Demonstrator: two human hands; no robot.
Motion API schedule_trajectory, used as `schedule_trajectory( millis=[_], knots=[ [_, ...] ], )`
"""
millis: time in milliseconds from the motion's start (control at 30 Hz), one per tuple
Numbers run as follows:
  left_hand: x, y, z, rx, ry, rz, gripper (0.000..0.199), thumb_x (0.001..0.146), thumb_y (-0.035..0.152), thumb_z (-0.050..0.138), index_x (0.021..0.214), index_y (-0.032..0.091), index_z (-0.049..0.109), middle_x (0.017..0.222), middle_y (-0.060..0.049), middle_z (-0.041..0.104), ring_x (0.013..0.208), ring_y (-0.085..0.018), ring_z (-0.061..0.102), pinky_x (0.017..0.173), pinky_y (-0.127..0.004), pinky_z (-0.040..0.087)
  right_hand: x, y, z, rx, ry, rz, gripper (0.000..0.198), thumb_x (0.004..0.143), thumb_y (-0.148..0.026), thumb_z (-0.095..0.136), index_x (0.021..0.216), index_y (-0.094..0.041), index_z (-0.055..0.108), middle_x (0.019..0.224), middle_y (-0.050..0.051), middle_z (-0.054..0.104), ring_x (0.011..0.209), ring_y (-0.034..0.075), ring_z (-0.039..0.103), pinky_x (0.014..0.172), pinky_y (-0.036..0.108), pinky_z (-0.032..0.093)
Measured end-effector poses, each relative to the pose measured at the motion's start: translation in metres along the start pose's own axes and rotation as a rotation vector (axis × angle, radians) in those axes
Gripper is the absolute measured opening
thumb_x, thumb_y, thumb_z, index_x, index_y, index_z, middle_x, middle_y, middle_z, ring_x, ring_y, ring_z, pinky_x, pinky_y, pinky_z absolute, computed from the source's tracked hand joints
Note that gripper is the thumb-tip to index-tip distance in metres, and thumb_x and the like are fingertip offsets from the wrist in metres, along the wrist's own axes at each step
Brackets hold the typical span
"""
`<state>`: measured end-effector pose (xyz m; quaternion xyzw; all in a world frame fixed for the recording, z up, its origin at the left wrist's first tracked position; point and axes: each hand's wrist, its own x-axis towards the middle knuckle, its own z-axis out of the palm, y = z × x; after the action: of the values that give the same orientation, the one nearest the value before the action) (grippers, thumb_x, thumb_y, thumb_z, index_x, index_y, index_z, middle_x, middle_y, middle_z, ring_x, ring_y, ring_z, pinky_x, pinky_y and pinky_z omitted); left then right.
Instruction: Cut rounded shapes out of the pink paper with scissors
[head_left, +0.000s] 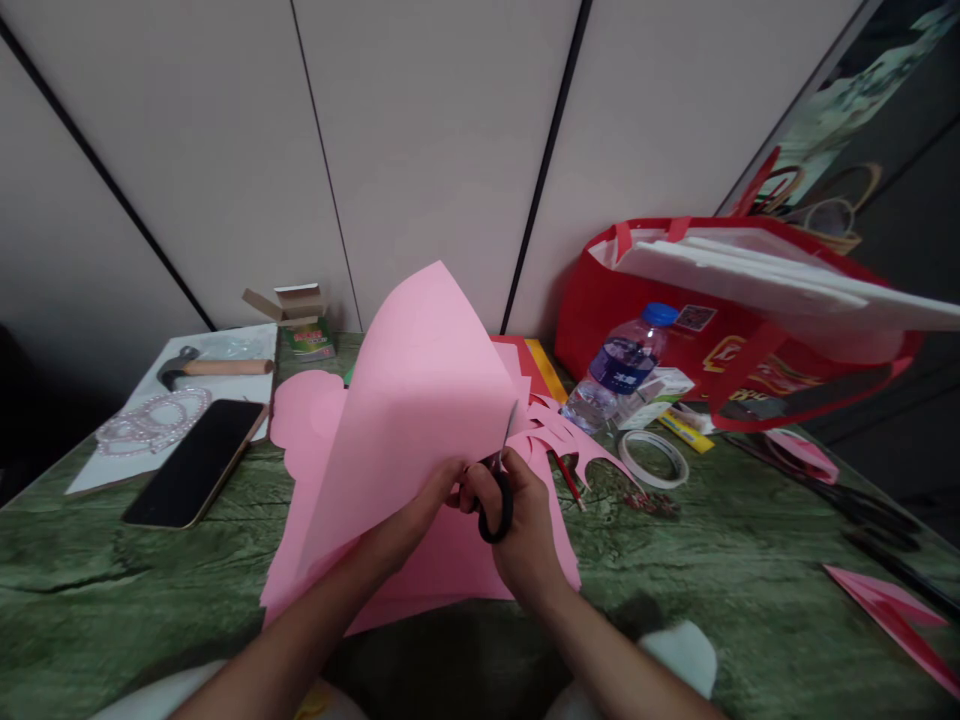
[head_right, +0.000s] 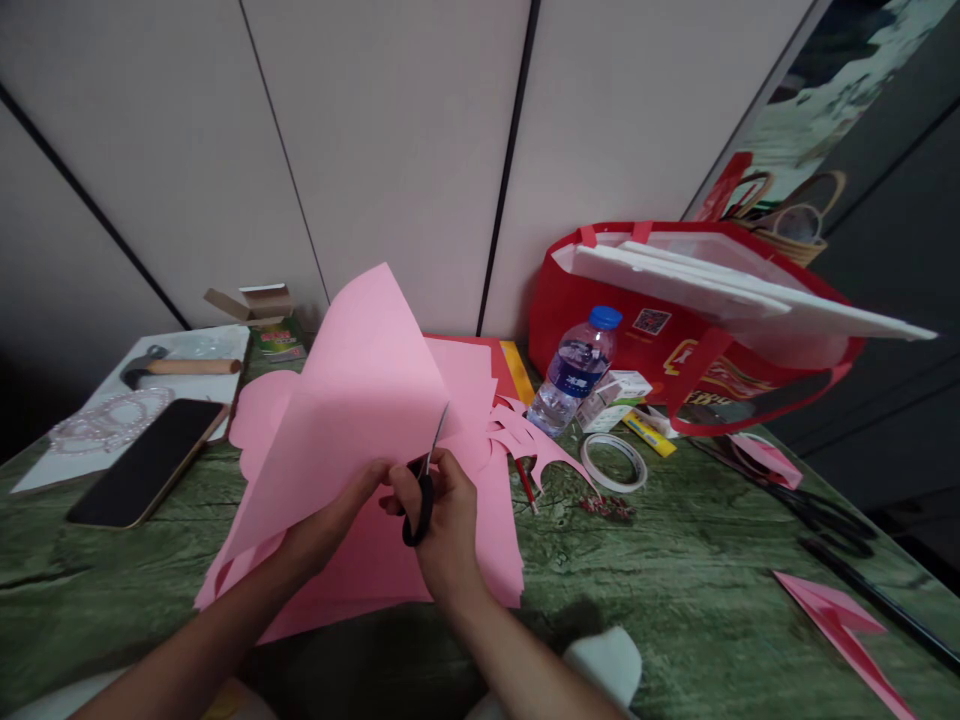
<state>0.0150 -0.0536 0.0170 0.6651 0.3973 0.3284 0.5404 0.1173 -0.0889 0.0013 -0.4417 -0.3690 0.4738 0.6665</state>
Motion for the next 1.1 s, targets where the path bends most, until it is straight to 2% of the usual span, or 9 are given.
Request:
schedule_trajectory(
  millis=[100,200,333,533,633,700,767,900,1100],
  knots=[
    [-0.001,-0.003,0.0,-0.016,0.027,0.019,0.035,0.079,0.035,0.038,0.048,0.021,0.049,0.053,0.004,0.052,0.059,-0.012,0.052,0.066,-0.023,0.045,0.0,0.0,0.0,0.011,-0.018,0.0,0.013,0.076,-0.024,0.058,0.069,-0.017,0.05,0.054,-0.007,0.049,0.047,0.007,0.048,0.052,0.025,0.049],
    [-0.002,-0.006,0.001,-0.041,0.128,0.027,0.035,0.077,0.038,0.044,0.047,0.022,0.05,0.052,0.004,0.055,0.056,-0.013,0.054,0.063,-0.024,0.047,-0.001,0.001,0.0,0.015,-0.03,0.01,0.013,0.077,-0.025,0.057,0.07,-0.017,0.05,0.054,-0.007,0.049,0.048,0.007,0.048,0.052,0.024,0.048],
    [-0.003,-0.01,0.001,-0.05,0.227,0.021,0.038,0.076,0.044,0.045,0.046,0.022,0.053,0.05,0.002,0.058,0.056,-0.015,0.057,0.068,-0.028,0.048,-0.004,0.005,0.001,0.023,-0.053,0.035,0.012,0.077,-0.026,0.056,0.072,-0.018,0.05,0.054,-0.007,0.049,0.047,0.007,0.048,0.05,0.023,0.046],
    [-0.003,-0.009,0.002,-0.072,0.279,-0.074,0.037,0.074,0.046,0.048,0.047,0.021,0.055,0.041,0.002,0.053,0.049,-0.016,0.056,0.055,-0.029,0.05,-0.007,0.006,0.004,-0.017,-0.101,0.032,0.013,0.076,-0.027,0.057,0.071,-0.018,0.048,0.054,-0.006,0.05,0.05,0.009,0.05,0.048,0.023,0.043],
    [-0.004,-0.011,0.002,-0.02,0.338,-0.078,0.032,0.072,0.045,0.052,0.052,0.021,0.059,0.055,0.0,0.062,0.063,-0.018,0.061,0.069,-0.031,0.051,-0.004,0.002,0.003,-0.074,-0.056,0.007,0.015,0.074,-0.027,0.059,0.071,-0.018,0.048,0.057,-0.005,0.052,0.053,0.01,0.05,0.053,0.024,0.043],
    [-0.005,-0.014,0.002,0.0,0.415,-0.091,0.024,0.07,0.043,0.056,0.064,0.021,0.063,0.074,-0.002,0.068,0.082,-0.02,0.062,0.083,-0.033,0.046,-0.002,0.0,0.001,-0.103,-0.028,-0.006,0.016,0.071,-0.027,0.062,0.074,-0.018,0.049,0.06,-0.004,0.054,0.056,0.011,0.05,0.054,0.024,0.042],
    [-0.005,-0.017,0.002,0.004,0.467,-0.105,0.023,0.068,0.042,0.06,0.076,0.022,0.065,0.092,-0.003,0.067,0.099,-0.022,0.056,0.093,-0.035,0.039,-0.001,-0.001,0.0,-0.115,-0.016,-0.017,0.017,0.07,-0.026,0.063,0.077,-0.019,0.049,0.062,-0.004,0.053,0.057,0.011,0.049,0.053,0.023,0.04],
    [-0.003,-0.021,0.002,0.003,0.435,-0.13,0.029,0.068,0.044,0.06,0.088,0.022,0.064,0.101,-0.004,0.065,0.106,-0.023,0.052,0.095,-0.037,0.038,-0.001,-0.001,-0.001,-0.144,0.003,-0.028,0.017,0.07,-0.027,0.062,0.077,-0.019,0.05,0.058,-0.005,0.047,0.055,0.012,0.046,0.049,0.022,0.036],
    [-0.003,-0.023,0.001,0.019,0.344,-0.119,0.027,0.074,0.044,0.052,0.08,0.022,0.067,0.092,-0.003,0.068,0.098,-0.022,0.057,0.09,-0.035,0.042,-0.002,-0.002,-0.001,-0.16,0.006,-0.027,0.015,0.071,-0.026,0.062,0.079,-0.019,0.051,0.063,-0.003,0.056,0.055,0.012,0.048,0.053,0.024,0.038]
  ],
)
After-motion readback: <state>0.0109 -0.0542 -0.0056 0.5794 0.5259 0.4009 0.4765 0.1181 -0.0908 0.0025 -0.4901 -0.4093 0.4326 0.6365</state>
